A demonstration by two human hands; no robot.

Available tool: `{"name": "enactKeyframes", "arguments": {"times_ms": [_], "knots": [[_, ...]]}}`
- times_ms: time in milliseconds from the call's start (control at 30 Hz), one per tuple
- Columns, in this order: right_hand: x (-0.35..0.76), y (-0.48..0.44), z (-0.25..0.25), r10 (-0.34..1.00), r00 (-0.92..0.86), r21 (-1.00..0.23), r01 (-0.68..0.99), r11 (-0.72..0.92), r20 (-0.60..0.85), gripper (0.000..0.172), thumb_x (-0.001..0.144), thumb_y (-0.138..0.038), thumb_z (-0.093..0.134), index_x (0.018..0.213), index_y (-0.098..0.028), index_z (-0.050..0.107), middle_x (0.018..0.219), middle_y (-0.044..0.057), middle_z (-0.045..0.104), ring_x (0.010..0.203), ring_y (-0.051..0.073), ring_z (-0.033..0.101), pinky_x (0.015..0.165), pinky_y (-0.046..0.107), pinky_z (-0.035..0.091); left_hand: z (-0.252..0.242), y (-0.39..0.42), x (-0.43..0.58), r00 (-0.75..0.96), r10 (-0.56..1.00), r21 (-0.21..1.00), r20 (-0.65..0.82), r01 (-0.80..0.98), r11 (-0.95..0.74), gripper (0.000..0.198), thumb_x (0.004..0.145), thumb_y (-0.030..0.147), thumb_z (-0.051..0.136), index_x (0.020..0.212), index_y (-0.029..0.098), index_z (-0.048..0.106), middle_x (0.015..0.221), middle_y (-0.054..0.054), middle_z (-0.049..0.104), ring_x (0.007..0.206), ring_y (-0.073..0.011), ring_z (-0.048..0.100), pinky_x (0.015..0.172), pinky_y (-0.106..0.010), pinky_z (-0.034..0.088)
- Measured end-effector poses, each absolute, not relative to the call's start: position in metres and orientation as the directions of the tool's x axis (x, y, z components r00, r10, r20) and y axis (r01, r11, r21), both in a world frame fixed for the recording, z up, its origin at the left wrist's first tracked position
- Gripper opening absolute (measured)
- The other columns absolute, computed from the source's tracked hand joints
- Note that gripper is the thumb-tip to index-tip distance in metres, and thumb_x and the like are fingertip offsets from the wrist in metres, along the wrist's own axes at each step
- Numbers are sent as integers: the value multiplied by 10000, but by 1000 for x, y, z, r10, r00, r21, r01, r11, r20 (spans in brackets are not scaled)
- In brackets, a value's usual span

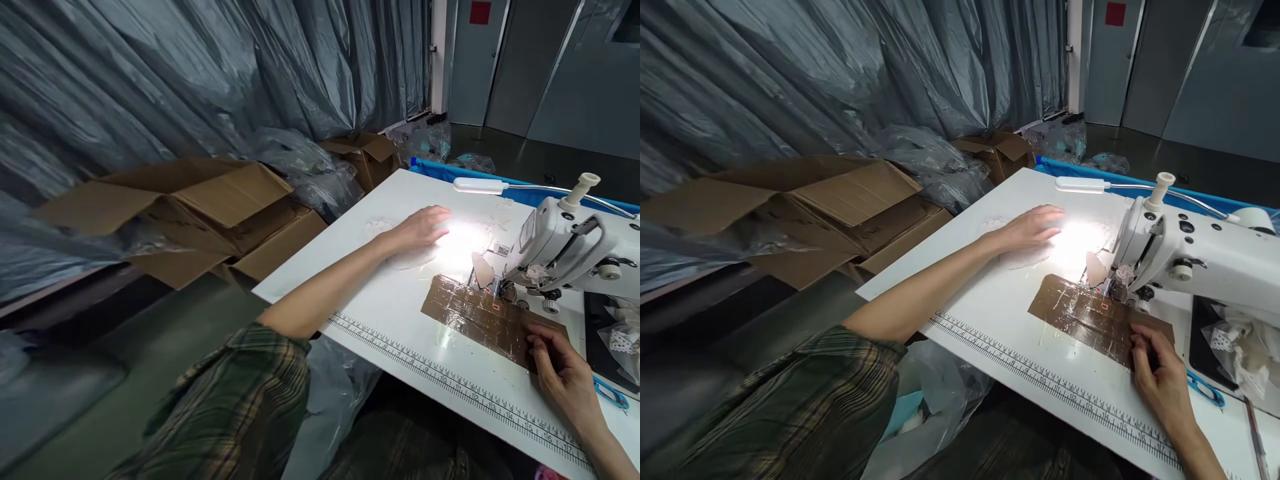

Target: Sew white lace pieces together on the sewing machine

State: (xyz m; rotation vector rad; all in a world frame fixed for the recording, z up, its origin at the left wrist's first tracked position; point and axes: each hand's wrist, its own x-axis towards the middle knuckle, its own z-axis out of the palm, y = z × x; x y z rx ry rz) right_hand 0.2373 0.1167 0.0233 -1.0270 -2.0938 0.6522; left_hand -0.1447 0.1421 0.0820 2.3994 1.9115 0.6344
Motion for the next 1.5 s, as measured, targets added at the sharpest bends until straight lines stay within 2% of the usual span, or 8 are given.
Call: {"name": "enactKeyframes", "arguments": {"times_ms": [167,367,733,1033,1167,1300,1400,1500], "knots": [[224,113,30,578,-592,-420,398,815,561,220,980,-292,463,1074,-215,646,932,74,691,791,169,694,703,282,591,98,82,-191,-128,937,410,324,912,-17,417,944,389,524,1292,178,612,1330,-94,620,1172,-231,615,994,-367,512],[161,126,32,255,-785,-164,196,967,564,341,976,-223,439,1300,-189,542,1146,142,633,1023,234,655,833,370,596,82,74,-185,-346,868,568,357,818,92,225,905,268,557,998,162,733,1074,-72,711,901,-168,660,759,-261,530],[112,138,17,280,-712,-66,312,948,644,310,1000,-239,407,1213,-89,576,1070,163,656,964,272,575,811,418,536,54,75,-154,-269,936,628,229,775,70,262,851,365,667,675,181,602,844,-20,605,771,-161,579,714,-287,462],[117,135,20,330,-653,-229,238,944,682,307,987,-244,438,1256,-185,572,1113,133,599,968,242,591,794,408,562,57,68,-145,-238,871,719,430,673,-171,239,837,339,592,669,170,578,830,-34,640,612,-95,494,534,-227,368],[121,131,23,339,-666,-325,152,934,665,377,975,-290,503,1343,-209,512,1174,133,587,1045,236,593,862,413,565,70,60,-112,-109,947,835,302,509,-208,284,851,411,587,697,176,549,633,21,531,588,-95,467,525,-216,351],[124,125,38,490,-754,-629,134,766,437,623,869,-494,646,1382,-186,474,1317,166,553,1212,283,549,987,482,516,80,43,-73,-21,991,962,129,246,-120,360,852,515,604,734,184,528,623,43,474,556,-84,415,521,-222,349],[125,116,56,508,-850,-882,128,454,138,412,860,-540,624,1070,-186,633,1044,85,665,934,210,634,837,384,564,84,32,-57,-47,999,1000,5,14,-5,447,831,635,601,807,197,515,677,26,534,599,-108,487,573,-252,419],[125,104,73,394,-914,-976,166,137,-100,406,827,-592,647,751,-196,603,709,7,620,646,139,566,610,276,528,90,29,-53,-1,995,993,-100,-65,100,562,735,624,724,1065,211,533,873,-28,660,764,-175,621,674,-301,498]]}}
